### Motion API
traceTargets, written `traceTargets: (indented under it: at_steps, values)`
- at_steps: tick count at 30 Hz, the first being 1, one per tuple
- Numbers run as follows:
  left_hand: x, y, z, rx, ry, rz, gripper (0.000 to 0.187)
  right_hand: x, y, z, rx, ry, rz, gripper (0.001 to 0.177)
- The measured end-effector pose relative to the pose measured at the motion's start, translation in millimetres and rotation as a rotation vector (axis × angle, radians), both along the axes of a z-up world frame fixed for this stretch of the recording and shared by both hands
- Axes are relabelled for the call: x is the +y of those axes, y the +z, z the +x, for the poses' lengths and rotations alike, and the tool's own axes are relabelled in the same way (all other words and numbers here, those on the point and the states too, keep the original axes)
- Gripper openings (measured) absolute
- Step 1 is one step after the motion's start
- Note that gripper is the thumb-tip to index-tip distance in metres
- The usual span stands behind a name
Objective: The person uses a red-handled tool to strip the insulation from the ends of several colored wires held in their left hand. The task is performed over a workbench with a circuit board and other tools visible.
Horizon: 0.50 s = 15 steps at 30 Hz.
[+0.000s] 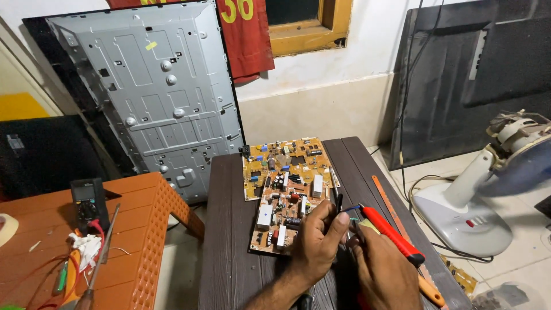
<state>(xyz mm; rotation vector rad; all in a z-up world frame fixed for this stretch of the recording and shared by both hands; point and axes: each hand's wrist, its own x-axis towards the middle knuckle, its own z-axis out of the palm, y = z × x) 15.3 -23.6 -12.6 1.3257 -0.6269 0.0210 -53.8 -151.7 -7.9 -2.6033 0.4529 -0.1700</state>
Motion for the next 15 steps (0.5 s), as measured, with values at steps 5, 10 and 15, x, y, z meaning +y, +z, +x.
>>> traceTargets:
  at_steps: [5,10,15]
  values:
    - [-1,-3,0,-0.022,0.014,0.035,0.032,4,3,0,-0.008,-0.007,-0.002,0.026]
    - [-4,-8,2,-0.078,0.029,0.032,0.031,9,10,-1,0.016,-0.021,-0.018,0.025]
    - [1,3,-2,-0.042,0.019,0.011,0.031,12,11,0,0.048,-0.059,-0.011,0.029]
